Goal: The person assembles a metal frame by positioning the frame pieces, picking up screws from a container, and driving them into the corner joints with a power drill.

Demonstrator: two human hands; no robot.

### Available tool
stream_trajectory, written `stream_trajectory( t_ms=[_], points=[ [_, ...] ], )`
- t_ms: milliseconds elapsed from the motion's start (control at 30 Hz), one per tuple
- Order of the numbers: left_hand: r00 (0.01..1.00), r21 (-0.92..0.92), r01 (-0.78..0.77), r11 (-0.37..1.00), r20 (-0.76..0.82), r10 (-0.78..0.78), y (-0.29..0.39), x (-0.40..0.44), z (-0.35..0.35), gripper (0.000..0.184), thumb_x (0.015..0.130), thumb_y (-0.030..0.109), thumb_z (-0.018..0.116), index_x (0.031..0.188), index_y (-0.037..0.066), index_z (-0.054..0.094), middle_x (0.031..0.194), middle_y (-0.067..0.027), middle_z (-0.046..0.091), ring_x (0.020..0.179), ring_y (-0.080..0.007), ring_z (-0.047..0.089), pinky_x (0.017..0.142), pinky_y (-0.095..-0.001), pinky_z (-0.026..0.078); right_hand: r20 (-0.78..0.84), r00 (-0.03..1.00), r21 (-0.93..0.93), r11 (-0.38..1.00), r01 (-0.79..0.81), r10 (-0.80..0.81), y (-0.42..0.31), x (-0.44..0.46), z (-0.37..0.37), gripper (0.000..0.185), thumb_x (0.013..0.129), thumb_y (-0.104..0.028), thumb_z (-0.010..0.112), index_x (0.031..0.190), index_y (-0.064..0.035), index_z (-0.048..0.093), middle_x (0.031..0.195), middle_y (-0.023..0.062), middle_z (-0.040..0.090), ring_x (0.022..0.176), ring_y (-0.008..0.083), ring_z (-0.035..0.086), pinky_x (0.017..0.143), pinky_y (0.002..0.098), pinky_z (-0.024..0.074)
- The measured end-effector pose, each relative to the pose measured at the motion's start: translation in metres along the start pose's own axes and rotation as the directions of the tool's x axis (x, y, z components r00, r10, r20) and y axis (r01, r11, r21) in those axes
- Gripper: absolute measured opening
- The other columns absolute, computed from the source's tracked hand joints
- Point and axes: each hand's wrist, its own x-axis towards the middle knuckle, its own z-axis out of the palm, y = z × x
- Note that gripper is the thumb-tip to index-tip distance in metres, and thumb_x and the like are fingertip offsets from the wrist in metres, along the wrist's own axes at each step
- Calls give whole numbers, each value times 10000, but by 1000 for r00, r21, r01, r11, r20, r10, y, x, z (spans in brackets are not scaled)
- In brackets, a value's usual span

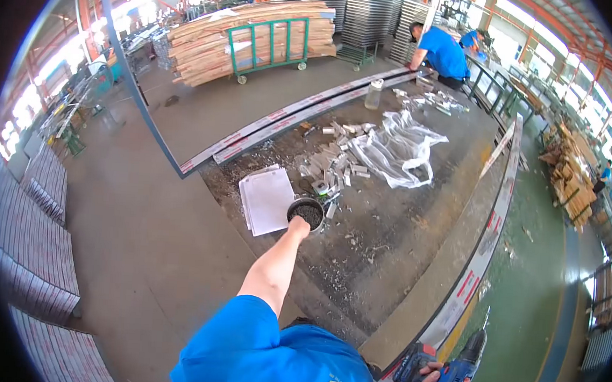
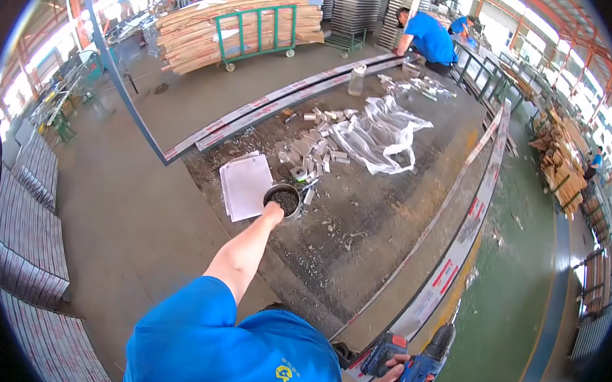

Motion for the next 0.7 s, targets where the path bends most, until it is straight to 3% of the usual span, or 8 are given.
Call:
stream_trajectory(
  t_ms=[33,67,167,200,433,533,633,700],
  points=[
    [1000,-9,-16,1000,-27,15,-5,3,8,295,916,92,520,1077,-76,700,1166,-328,677,1121,-461,659,962,-502,530,-37,999,18,1000,13,-13,-1,3,-1,160,928,-141,739,1036,-37,682,902,39,657,736,148,615,647,283,506],
    [999,-15,-15,1000,-33,14,-1,2,5,295,916,92,520,1077,-76,700,1166,-328,677,1121,-461,659,962,-502,530,23,994,22,994,104,-105,-9,8,4,290,1024,-255,648,1116,17,610,949,58,665,715,123,582,636,258,477],
    [996,-101,24,995,-83,-33,10,-13,5,394,909,86,531,1280,-23,609,1184,-313,679,1147,-448,656,1007,-496,517,13,997,38,996,75,-75,-10,3,1,334,999,-196,678,1239,1,555,930,64,668,717,138,593,635,267,491],
    [997,-67,-27,997,-74,22,13,-19,0,363,920,88,521,1255,-45,562,1124,-347,681,1112,-471,663,968,-527,527,-13,1000,-13,1000,-27,27,-8,-4,0,240,1043,-224,553,1085,12,567,922,63,605,742,139,517,693,290,434],
    [923,60,-321,945,-206,326,-8,-13,25,271,915,125,544,1084,37,736,1086,-248,725,1066,-415,687,940,-495,529,65,998,-13,1000,3,-2,-6,-2,-4,189,1048,-177,541,1052,5,595,939,72,643,743,120,571,718,296,470],
    [908,62,-359,931,-206,364,-11,-12,29,246,896,110,582,1070,26,733,1075,-254,724,1056,-415,690,925,-504,527,75,997,-5,1000,-8,9,-6,-2,-7,178,1034,-174,558,1049,-1,598,921,74,644,734,119,576,708,298,476],
    [956,123,-282,952,-46,289,10,-23,16,268,852,150,652,1069,6,716,1090,-264,718,1100,-393,673,973,-492,505,48,999,17,1000,10,-11,-14,1,-2,155,1026,-152,558,1040,-3,602,910,77,646,723,118,576,696,301,480],
    [879,299,-448,843,-28,477,17,-32,15,303,842,144,651,1100,-9,697,1200,-272,685,1217,-418,607,1032,-507,463,76,997,8,1000,-4,4,-15,2,-3,145,1022,-134,547,1042,-2,603,914,78,648,722,118,576,699,298,482]
  ],
)
